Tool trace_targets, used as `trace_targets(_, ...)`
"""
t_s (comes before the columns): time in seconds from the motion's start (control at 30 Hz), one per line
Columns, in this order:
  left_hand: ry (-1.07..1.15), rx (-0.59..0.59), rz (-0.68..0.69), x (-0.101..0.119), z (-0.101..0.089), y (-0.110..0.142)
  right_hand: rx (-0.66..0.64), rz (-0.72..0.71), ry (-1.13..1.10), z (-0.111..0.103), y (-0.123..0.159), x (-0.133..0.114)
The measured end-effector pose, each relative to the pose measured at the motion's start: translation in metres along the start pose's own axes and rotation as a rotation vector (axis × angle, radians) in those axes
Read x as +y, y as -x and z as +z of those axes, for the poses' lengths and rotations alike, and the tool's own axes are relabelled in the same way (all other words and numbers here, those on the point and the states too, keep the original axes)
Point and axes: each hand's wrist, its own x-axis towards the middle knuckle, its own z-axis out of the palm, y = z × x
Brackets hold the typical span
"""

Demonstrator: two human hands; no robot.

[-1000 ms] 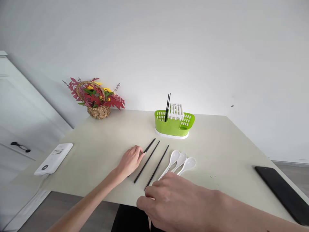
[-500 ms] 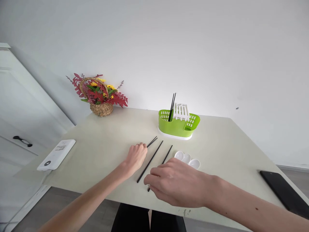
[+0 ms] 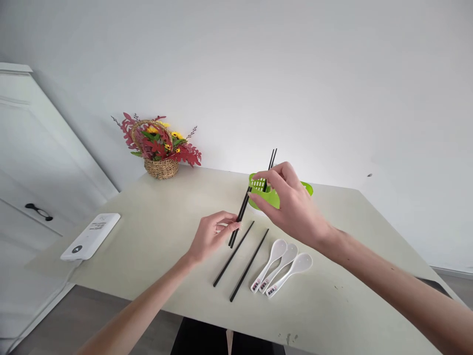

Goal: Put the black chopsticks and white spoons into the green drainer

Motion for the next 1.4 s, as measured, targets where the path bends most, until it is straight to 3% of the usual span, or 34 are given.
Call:
trace_targets(0.2, 0.044, 0.055, 0.036, -0.015, -0.011, 0.005, -0.191, 0.016, -0.224, 0.012, -0.013, -0.018)
trace_targets(0.63, 0.088, -0.003, 0.024, -0.049, -0.016, 0.011, -0.256, 0.088, -0.308, 0.035, -0.017, -0.024)
trace_targets(0.77, 0.147, -0.117, -0.048, -0.067, -0.017, 0.005, -0.276, 0.170, -0.316, 0.028, -0.019, -0.014)
trace_targets(0.9, 0.270, -0.274, -0.154, -0.095, -0.020, -0.010, -0.145, 0.248, -0.354, -0.005, -0.044, 0.010)
trace_targets(1.03, 0.328, -0.162, -0.222, -0.113, -0.026, -0.027, 0.246, 0.252, -0.413, -0.051, -0.082, 0.029)
trace_targets(1.1, 0.321, -0.118, -0.239, -0.114, -0.030, -0.031, 0.314, 0.320, -0.291, -0.065, -0.098, 0.032)
trace_targets(1.23, 0.250, -0.112, -0.260, -0.110, -0.034, -0.030, 0.204, 0.461, -0.051, -0.063, -0.121, 0.043)
trace_targets(1.4, 0.165, -0.137, -0.269, -0.108, -0.032, -0.027, -0.088, 0.427, -0.020, -0.018, -0.139, 0.091)
